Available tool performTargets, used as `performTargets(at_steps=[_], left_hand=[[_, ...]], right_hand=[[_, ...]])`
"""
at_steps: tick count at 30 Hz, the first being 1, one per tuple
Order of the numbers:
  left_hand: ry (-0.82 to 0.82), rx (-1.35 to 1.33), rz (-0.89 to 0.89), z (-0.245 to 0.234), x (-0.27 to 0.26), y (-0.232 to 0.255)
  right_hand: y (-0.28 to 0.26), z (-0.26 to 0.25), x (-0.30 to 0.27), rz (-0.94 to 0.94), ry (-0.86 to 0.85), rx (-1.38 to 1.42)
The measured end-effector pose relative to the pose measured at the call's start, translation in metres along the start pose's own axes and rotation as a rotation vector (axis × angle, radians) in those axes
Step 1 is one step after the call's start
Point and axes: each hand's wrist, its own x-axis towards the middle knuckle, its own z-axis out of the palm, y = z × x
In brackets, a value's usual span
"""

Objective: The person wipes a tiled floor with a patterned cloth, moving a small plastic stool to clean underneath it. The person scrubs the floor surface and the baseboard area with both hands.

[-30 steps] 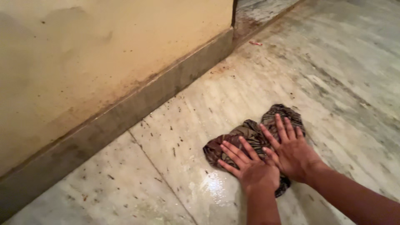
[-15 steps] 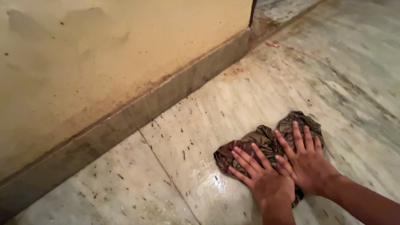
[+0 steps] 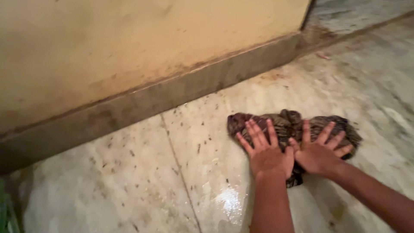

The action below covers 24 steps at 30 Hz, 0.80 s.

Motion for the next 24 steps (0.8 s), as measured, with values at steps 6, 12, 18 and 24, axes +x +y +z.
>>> performTargets(at_steps=[6,12,18,24], left_hand=[[-0.006,0.028,-0.051,-0.015,0.023,-0.029],[0.082,0.119,-0.299,-0.060,-0.008,-0.136],[0.089,0.137,-0.556,-0.106,-0.084,-0.240],[0.032,0.146,-0.718,-0.116,-0.133,-0.261]], right_hand=[[-0.038,-0.013,0.022,0.034,-0.080,0.095],[-0.175,-0.013,-0.036,-0.360,-0.029,0.075],[-0.293,-0.027,-0.142,-0.646,-0.056,-0.063],[-0.329,-0.035,-0.191,-0.701,-0.133,0.145]])
